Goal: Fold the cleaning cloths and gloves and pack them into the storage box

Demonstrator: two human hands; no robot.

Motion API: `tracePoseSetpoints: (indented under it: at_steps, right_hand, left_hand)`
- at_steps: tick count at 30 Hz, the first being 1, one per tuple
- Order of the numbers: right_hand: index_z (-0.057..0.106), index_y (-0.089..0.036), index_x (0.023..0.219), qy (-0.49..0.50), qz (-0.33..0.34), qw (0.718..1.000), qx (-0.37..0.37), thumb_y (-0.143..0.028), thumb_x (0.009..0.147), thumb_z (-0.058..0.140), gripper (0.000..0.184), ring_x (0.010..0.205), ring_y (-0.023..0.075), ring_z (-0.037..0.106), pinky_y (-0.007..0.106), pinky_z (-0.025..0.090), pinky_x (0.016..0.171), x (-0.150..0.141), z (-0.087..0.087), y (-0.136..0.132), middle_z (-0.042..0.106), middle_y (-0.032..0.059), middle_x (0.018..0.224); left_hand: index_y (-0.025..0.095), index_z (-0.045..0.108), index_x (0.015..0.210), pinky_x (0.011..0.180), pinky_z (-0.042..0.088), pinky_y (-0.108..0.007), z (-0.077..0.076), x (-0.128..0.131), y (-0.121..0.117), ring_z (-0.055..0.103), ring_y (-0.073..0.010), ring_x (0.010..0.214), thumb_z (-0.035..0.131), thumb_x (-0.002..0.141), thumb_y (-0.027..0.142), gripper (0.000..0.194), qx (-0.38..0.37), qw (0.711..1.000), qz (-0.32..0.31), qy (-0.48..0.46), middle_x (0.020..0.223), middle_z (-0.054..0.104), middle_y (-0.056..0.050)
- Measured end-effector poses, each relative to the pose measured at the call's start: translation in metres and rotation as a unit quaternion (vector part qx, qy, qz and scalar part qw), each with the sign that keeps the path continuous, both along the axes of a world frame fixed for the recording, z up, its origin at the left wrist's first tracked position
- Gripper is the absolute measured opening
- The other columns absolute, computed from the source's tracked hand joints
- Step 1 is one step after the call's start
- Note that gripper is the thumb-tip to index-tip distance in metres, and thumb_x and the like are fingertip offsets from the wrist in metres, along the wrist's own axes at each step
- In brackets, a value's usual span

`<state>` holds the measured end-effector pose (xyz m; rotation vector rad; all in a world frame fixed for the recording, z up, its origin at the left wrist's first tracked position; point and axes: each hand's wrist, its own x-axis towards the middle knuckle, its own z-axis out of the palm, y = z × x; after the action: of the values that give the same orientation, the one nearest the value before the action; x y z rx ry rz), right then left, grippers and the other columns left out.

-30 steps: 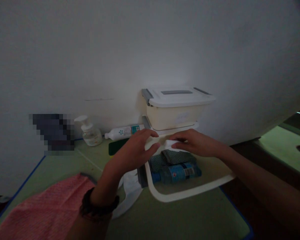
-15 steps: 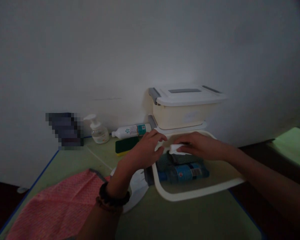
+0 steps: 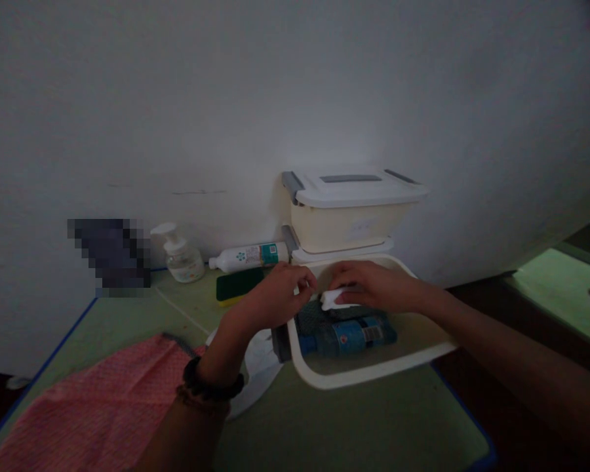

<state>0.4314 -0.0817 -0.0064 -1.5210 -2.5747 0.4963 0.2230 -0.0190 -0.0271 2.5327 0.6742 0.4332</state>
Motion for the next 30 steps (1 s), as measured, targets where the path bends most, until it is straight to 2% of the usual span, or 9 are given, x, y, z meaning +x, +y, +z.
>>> tracePoseSetpoints:
  at_steps: [5, 7, 11, 17, 20, 24, 30]
  right_hand:
    - [0.068, -0.011, 0.104, 0.007, 0.036, 0.999, -0.021, -0.014, 0.087, 0.054, 0.022, 0.094, 0.0199, 0.061, 0.031, 0.045, 0.086, -0.016, -0.01, 0.01, 0.067, 0.0122, 0.102]
    - [0.067, -0.011, 0.103, 0.007, 0.05, 0.998, -0.037, -0.014, 0.087, 0.054, 0.021, 0.091, 0.0183, 0.061, 0.03, 0.045, 0.085, -0.02, -0.013, 0.016, 0.069, 0.0107, 0.1]
    - [0.067, -0.012, 0.102, 0.004, 0.061, 0.996, -0.064, -0.016, 0.088, 0.054, 0.02, 0.08, 0.0143, 0.062, 0.024, 0.046, 0.075, -0.021, -0.009, 0.02, 0.07, 0.0068, 0.095]
    - [0.065, -0.015, 0.104, -0.034, 0.002, 0.998, -0.056, -0.017, 0.087, 0.052, 0.021, 0.084, 0.0172, 0.061, 0.028, 0.045, 0.075, 0.004, 0.011, 0.006, 0.068, 0.0081, 0.097]
    - [0.067, -0.014, 0.101, -0.064, -0.022, 0.996, -0.062, -0.02, 0.088, 0.051, 0.021, 0.082, 0.018, 0.061, 0.029, 0.046, 0.073, 0.023, 0.015, -0.001, 0.069, 0.0084, 0.095]
    - [0.069, -0.013, 0.099, -0.104, -0.034, 0.992, -0.063, -0.017, 0.088, 0.052, 0.021, 0.09, 0.0211, 0.061, 0.032, 0.045, 0.081, 0.034, 0.006, -0.002, 0.068, 0.0105, 0.097]
    - [0.069, -0.015, 0.102, -0.133, -0.052, 0.989, -0.024, -0.017, 0.087, 0.053, 0.022, 0.1, 0.0229, 0.059, 0.035, 0.042, 0.091, 0.028, -0.013, 0.001, 0.068, 0.01, 0.104]
  left_hand:
    - [0.017, 0.054, 0.087, 0.079, 0.046, -0.034, -0.001, -0.001, -0.001, 0.058, -0.02, 0.084, 0.047, 0.085, 0.017, 0.007, -0.005, 1.0, 0.003, -0.014, 0.083, 0.062, -0.005]
    - [0.017, 0.05, 0.092, 0.082, 0.046, -0.036, -0.002, -0.003, 0.001, 0.058, -0.0201, 0.088, 0.046, 0.086, 0.019, 0.008, 0.005, 0.999, 0.005, -0.046, 0.091, 0.059, -0.006]
    - [0.016, 0.046, 0.107, 0.093, 0.043, -0.041, -0.004, -0.012, 0.009, 0.053, -0.0226, 0.105, 0.042, 0.085, 0.018, 0.022, 0.047, 0.995, 0.023, -0.082, 0.113, 0.052, -0.012]
    - [0.019, 0.048, 0.119, 0.097, 0.043, -0.036, -0.012, -0.02, 0.023, 0.056, -0.0223, 0.112, 0.032, 0.092, 0.031, 0.034, -0.068, 0.997, -0.019, -0.025, 0.121, 0.061, -0.009]
    - [0.019, 0.049, 0.12, 0.097, 0.043, -0.035, -0.014, -0.019, 0.024, 0.057, -0.0223, 0.112, 0.032, 0.093, 0.032, 0.035, -0.079, 0.996, -0.02, -0.025, 0.124, 0.061, -0.009]
    - [0.017, 0.049, 0.12, 0.097, 0.042, -0.036, -0.013, -0.018, 0.024, 0.057, -0.0226, 0.112, 0.031, 0.092, 0.033, 0.037, -0.084, 0.996, -0.014, -0.015, 0.123, 0.062, -0.011]
    - [0.017, 0.05, 0.119, 0.096, 0.043, -0.035, -0.013, -0.018, 0.024, 0.058, -0.0229, 0.111, 0.03, 0.092, 0.032, 0.037, -0.077, 0.997, -0.012, -0.012, 0.123, 0.061, -0.012]
